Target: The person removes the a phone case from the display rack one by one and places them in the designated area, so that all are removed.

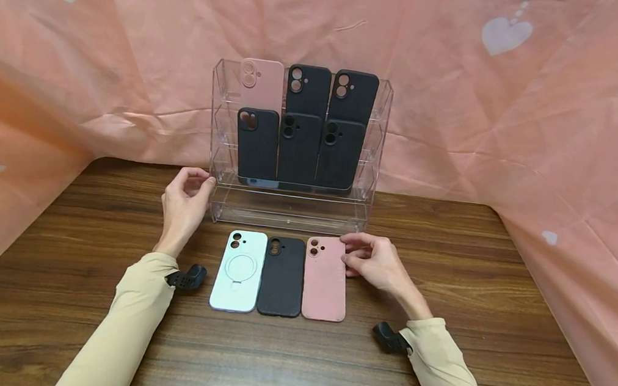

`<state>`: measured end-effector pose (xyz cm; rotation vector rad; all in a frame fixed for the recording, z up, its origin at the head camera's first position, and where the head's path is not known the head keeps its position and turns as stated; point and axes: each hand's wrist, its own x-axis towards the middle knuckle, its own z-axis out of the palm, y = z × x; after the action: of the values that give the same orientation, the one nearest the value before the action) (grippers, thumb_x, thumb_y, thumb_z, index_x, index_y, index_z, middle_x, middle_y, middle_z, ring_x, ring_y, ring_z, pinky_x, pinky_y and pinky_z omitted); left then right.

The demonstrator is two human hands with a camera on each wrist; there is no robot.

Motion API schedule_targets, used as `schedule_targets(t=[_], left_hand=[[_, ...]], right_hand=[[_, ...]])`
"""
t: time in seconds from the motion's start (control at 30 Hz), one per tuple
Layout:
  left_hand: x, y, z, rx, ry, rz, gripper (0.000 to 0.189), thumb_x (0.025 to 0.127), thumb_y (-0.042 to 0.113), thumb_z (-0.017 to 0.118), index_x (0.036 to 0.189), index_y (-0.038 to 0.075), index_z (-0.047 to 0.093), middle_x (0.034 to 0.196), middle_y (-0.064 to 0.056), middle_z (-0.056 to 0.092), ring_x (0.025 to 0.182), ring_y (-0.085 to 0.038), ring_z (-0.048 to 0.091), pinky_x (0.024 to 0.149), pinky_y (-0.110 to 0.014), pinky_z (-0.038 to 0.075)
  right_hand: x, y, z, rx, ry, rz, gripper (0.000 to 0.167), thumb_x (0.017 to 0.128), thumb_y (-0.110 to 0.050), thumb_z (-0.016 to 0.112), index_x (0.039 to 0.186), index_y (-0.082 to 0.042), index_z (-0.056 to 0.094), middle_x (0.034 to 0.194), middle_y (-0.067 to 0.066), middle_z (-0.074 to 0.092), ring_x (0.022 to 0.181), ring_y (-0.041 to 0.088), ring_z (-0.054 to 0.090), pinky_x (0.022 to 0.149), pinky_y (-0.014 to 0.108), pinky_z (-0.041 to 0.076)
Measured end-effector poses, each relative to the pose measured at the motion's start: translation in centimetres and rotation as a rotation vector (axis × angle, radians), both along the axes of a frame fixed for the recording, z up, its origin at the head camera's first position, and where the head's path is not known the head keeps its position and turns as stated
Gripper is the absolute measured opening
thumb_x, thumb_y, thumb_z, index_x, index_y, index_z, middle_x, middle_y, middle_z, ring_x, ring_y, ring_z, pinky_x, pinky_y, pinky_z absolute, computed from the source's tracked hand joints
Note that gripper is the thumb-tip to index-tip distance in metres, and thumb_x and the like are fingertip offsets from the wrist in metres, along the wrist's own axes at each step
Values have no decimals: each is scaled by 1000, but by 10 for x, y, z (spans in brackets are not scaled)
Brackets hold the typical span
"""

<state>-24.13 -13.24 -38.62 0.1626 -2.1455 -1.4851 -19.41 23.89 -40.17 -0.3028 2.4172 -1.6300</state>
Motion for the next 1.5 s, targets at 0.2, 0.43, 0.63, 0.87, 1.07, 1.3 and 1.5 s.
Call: schedule_targets(t=[0.2,0.43,0.63,0.87,1.07,1.3,1.5], left_hand=[[0,0,-1,3,-3,-4,15,95,25,70,105,14,69,105,-8,77,90,-25,75,78,-21,49],[1,1,-1,8,-4,-6,15,95,26,69,105,14,69,106,-9,77,91,-26,75,77,-21,48],[1,1,-1,-1,-4,-1,16,95,26,69,106,14,69,106,-9,77,91,-25,75,78,-22,49],[2,1,-1,-1,-6,-4,15,95,26,69,105,15,69,106,-8,77,90,-23,75,81,-27,49],[1,0,-1,4,-4,-6,16,96,26,69,106,14,69,107,-8,77,91,-24,75,82,-27,49],[0,0,0,1,-6,0,15,95,26,69,105,15,69,105,-7,78,88,-20,74,81,-27,49],[1,0,0,2,-5,-1,15,95,26,70,105,15,69,106,-7,77,89,-21,74,81,-27,49]], right_hand=[[-2,-1,-2,36,-25,-7,41,92,2,66,131,8,61,123,30,62,84,6,70,72,32,63],[-2,-1,-2,55,-34,-13,41,91,1,66,131,8,61,124,30,63,85,5,69,72,32,63],[-1,-2,-2,56,-38,-21,41,92,0,67,131,9,61,126,31,63,84,5,70,72,31,63],[-1,-4,-3,56,-66,-28,40,92,0,67,131,8,61,128,31,62,83,6,70,71,32,63],[0,-3,-1,47,-77,-14,40,93,-1,67,132,7,61,132,31,60,87,7,71,72,33,63],[1,-2,1,42,-87,1,41,94,-4,69,133,6,61,135,29,60,89,9,71,73,34,63],[3,-3,2,40,-94,2,41,94,-4,68,133,6,60,135,29,60,90,10,71,73,35,63]])
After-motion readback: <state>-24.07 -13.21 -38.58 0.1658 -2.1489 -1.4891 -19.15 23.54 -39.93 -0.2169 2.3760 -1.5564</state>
